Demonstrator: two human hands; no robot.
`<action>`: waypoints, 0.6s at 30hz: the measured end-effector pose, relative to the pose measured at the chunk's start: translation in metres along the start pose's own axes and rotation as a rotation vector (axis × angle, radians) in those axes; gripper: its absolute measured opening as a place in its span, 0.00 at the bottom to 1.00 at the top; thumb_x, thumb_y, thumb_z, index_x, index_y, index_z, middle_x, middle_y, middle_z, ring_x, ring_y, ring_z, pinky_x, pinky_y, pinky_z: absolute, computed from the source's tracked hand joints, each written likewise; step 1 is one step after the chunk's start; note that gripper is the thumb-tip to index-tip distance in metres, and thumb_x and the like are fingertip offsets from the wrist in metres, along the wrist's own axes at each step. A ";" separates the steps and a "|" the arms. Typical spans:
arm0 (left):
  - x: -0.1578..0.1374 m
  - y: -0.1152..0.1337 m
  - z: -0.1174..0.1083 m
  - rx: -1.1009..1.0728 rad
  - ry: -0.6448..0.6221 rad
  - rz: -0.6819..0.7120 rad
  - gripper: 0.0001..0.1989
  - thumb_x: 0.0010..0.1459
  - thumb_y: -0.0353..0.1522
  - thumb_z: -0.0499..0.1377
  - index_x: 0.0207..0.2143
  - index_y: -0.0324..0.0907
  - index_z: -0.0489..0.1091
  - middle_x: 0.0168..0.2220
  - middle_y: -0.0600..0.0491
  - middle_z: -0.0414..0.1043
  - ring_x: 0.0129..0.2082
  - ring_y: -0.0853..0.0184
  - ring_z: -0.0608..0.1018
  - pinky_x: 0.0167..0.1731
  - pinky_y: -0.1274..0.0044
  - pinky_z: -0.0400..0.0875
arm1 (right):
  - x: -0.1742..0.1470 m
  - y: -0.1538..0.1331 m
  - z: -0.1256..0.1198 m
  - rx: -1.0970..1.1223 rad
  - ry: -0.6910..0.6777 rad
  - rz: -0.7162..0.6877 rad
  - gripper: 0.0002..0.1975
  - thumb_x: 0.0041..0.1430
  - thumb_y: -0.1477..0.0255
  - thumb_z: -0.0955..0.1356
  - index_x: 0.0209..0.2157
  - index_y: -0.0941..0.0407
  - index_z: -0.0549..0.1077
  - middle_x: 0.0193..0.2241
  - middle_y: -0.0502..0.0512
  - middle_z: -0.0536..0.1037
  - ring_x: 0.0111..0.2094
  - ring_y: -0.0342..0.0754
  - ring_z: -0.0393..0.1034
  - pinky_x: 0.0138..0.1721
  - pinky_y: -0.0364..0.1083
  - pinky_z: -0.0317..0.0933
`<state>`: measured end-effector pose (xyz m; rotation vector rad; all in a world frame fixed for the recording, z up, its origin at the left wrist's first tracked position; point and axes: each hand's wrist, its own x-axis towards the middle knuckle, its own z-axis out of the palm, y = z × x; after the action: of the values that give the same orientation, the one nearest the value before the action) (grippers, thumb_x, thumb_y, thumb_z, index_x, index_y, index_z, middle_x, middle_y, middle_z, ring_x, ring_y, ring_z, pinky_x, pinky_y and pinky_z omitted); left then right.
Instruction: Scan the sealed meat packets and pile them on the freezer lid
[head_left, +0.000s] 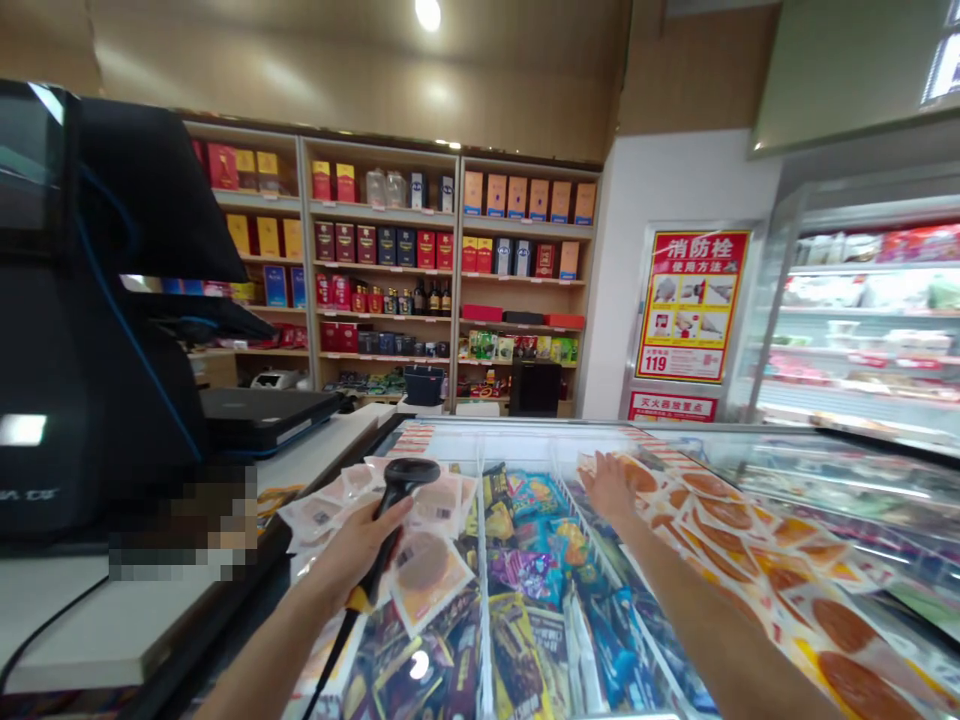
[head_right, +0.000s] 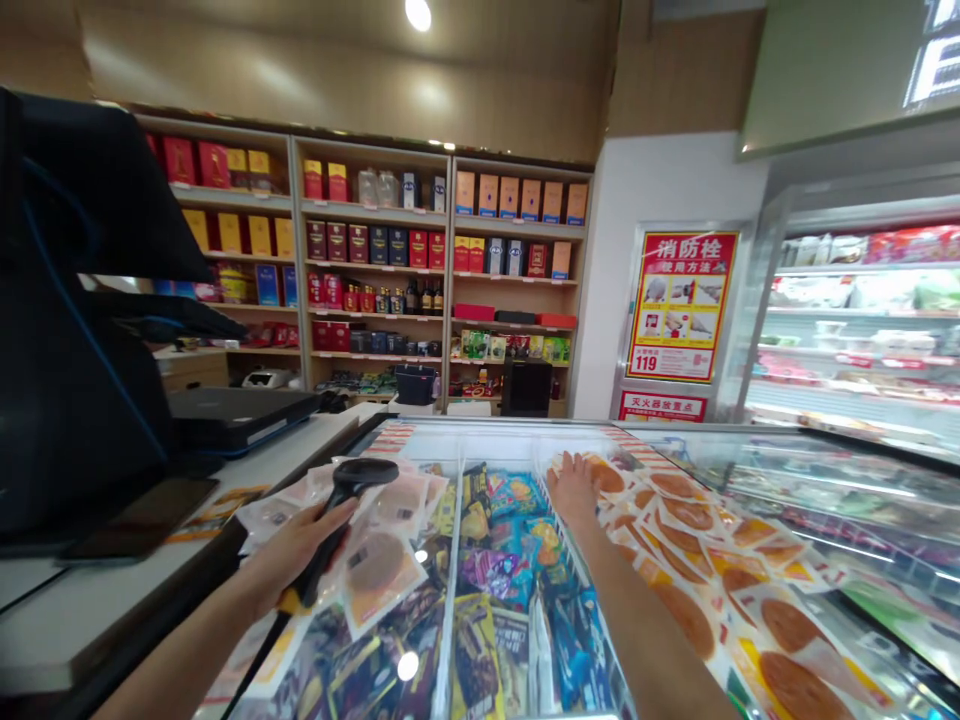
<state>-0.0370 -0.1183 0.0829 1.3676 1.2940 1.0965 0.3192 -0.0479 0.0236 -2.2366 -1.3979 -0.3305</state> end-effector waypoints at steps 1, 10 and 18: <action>0.000 0.001 0.005 0.000 -0.018 0.008 0.18 0.42 0.47 0.54 0.19 0.40 0.59 0.12 0.61 0.60 0.11 0.76 0.62 0.13 0.83 0.55 | 0.003 0.014 -0.001 -0.056 0.012 0.001 0.27 0.54 0.64 0.54 0.54 0.62 0.53 0.55 0.64 0.52 0.56 0.57 0.41 0.50 0.59 0.42; 0.006 0.004 0.060 -0.034 -0.131 0.031 0.17 0.43 0.46 0.54 0.21 0.41 0.58 0.12 0.62 0.57 0.11 0.77 0.60 0.13 0.82 0.54 | 0.005 0.069 0.005 -0.172 -0.047 -0.060 0.23 0.50 0.67 0.59 0.49 0.55 0.60 0.50 0.60 0.62 0.49 0.57 0.56 0.45 0.59 0.50; 0.002 0.006 0.097 -0.019 -0.286 0.034 0.16 0.44 0.45 0.53 0.20 0.41 0.57 0.11 0.62 0.57 0.11 0.76 0.60 0.13 0.82 0.52 | 0.000 0.069 -0.018 0.137 0.097 0.003 0.21 0.55 0.65 0.53 0.46 0.54 0.66 0.39 0.59 0.73 0.37 0.52 0.66 0.38 0.50 0.57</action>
<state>0.0592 -0.1209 0.0725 1.4769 1.0531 0.8943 0.3817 -0.0829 0.0208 -2.0842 -1.3254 -0.3278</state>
